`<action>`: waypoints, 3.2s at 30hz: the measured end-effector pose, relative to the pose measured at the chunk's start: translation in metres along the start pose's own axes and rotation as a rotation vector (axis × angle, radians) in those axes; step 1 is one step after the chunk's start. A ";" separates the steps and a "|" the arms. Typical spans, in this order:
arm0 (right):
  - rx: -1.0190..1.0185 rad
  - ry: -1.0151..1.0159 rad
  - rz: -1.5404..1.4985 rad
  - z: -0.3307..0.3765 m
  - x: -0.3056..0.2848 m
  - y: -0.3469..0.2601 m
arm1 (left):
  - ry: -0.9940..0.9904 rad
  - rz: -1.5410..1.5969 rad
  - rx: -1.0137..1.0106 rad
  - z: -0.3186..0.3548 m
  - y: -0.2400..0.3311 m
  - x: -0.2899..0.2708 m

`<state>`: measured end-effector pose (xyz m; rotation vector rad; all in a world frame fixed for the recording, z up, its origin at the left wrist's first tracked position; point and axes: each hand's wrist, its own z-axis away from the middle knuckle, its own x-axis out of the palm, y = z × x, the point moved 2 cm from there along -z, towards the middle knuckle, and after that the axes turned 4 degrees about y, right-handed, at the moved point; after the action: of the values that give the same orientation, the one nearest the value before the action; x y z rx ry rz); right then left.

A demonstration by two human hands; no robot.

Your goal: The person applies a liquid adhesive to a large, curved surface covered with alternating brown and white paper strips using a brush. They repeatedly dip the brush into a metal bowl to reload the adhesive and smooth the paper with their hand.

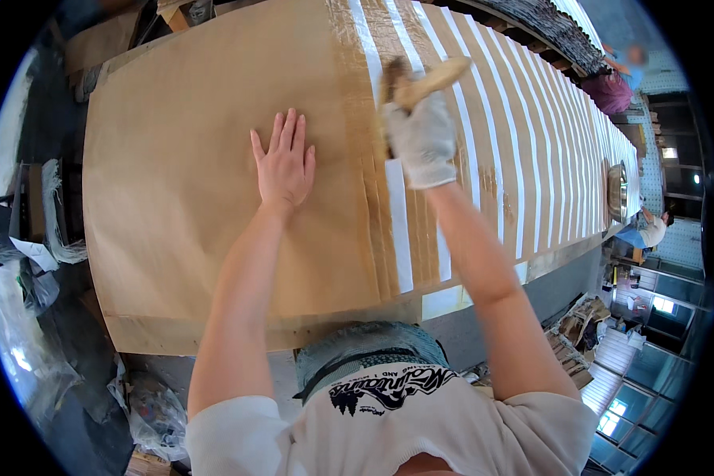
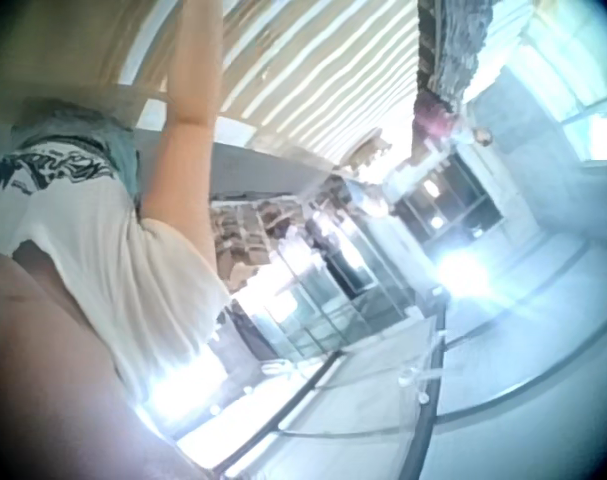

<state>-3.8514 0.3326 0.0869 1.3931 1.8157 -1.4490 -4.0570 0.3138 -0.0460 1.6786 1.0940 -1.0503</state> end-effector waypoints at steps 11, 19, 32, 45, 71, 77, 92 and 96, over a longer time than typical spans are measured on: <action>0.307 0.012 0.288 0.028 -0.037 0.066 | 0.019 0.036 0.011 0.002 -0.003 0.006; 0.331 -0.207 0.068 0.123 -0.015 0.009 | 0.113 0.209 0.023 0.006 -0.012 0.009; 0.172 0.117 -0.105 0.161 -0.068 0.000 | -0.015 0.136 -0.073 0.081 0.061 -0.061; 0.321 0.083 0.238 0.182 -0.109 0.087 | 0.072 0.161 0.043 0.135 0.069 -0.027; 0.436 0.057 -0.015 0.195 -0.127 0.124 | -0.267 -0.139 0.057 0.123 0.077 -0.020; 0.662 0.221 -0.644 0.230 -0.251 0.220 | -0.375 0.111 0.021 0.108 0.061 -0.039; 1.310 1.131 -0.972 0.694 -0.462 0.426 | -0.703 0.767 0.340 0.352 0.528 -0.002; 1.311 1.361 -0.972 0.738 -0.484 0.462 | -0.812 0.689 0.518 0.353 0.615 0.005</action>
<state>-3.4283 -0.5651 -0.0064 2.8018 2.5644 -2.9534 -3.5421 -0.1727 -0.0261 1.5585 -0.2919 -1.3921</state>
